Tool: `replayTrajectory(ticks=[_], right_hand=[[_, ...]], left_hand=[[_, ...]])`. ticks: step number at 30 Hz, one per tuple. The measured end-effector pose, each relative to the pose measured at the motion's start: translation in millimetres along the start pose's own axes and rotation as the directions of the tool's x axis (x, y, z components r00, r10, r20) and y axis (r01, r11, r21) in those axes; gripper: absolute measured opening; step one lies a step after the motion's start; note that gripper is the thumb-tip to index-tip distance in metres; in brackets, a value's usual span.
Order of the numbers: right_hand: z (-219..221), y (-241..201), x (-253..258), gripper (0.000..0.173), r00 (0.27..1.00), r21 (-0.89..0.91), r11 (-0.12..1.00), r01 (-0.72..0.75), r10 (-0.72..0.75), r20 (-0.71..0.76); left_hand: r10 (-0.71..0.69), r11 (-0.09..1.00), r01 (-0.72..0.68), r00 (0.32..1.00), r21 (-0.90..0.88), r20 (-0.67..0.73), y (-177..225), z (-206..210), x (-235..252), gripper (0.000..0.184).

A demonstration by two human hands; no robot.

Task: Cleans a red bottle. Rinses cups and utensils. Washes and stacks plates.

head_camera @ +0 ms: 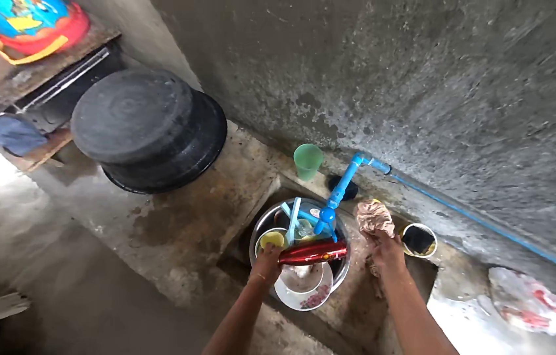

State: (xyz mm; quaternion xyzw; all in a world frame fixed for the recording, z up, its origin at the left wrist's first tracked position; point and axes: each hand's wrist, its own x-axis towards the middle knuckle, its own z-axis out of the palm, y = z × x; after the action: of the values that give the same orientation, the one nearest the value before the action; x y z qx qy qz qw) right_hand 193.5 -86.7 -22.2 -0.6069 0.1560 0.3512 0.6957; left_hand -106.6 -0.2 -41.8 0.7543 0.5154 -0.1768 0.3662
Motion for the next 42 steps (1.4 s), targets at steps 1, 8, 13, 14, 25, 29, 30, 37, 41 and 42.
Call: replayTrajectory(ticks=[1,8,13,14,25,29,30,37,41,42], right_hand=[[-1.4,-1.5,7.0,0.052,1.0,0.005,1.0,0.008,-0.008,-0.017],[10.5,15.6,-48.8,0.036,0.946,-0.122,0.957,-0.265,0.282,0.159],[85.8,57.0,-70.6,0.025,0.754,0.119,0.871,-0.477,0.336,0.564],[100.3,63.4,-69.5,0.024,0.701,0.165,0.803,-0.573,0.376,0.607],[58.0,45.4,-26.9,0.065,0.654,-0.633,0.614,0.471,0.238,0.718],[6.8,20.6,-16.7,0.119,0.584,-0.853,0.303,0.425,0.629,0.513],[-4.8,18.5,-17.1,0.118,0.579,-0.856,0.305,0.416,0.638,0.509],[-35.1,30.5,-48.6,0.113,0.775,-0.925,0.156,0.346,0.509,0.376],[-22.5,39.8,-57.9,0.106,0.899,-0.883,-0.234,0.406,0.272,0.342],[-21.1,38.5,-54.9,0.105,0.907,-0.886,-0.236,0.4,0.24,0.346]], left_hand=[[0.034,0.999,-0.035,0.999,-0.027,-0.027,-0.8,-2.9,-2.8,0.053],[0.287,0.901,-0.335,0.936,-0.275,-0.202,25.2,-32.1,-22.8,0.052],[-0.005,0.642,-0.344,0.892,-0.685,-0.453,44.2,-11.1,8.5,0.051],[-0.097,0.512,-0.33,0.895,-0.793,-0.434,49.0,-9.4,16.0,0.051],[-0.21,0.127,-0.401,0.883,-0.907,-0.42,84.1,-5.4,35.9,0.024],[0.066,-0.068,-0.351,0.932,-0.934,-0.356,92.4,-21.5,40.0,0.016],[0.118,-0.083,-0.324,0.936,-0.942,-0.332,95.6,-24.0,42.0,0.016],[-0.083,0.04,-0.19,0.978,-0.981,-0.193,125.8,-22.4,46.7,0.007],[-0.371,0.207,-0.14,0.905,-0.968,-0.21,140.5,-17.3,43.5,0.037],[-0.305,0.234,-0.173,0.921,-0.957,-0.241,142.3,-18.1,39.3,0.047]])
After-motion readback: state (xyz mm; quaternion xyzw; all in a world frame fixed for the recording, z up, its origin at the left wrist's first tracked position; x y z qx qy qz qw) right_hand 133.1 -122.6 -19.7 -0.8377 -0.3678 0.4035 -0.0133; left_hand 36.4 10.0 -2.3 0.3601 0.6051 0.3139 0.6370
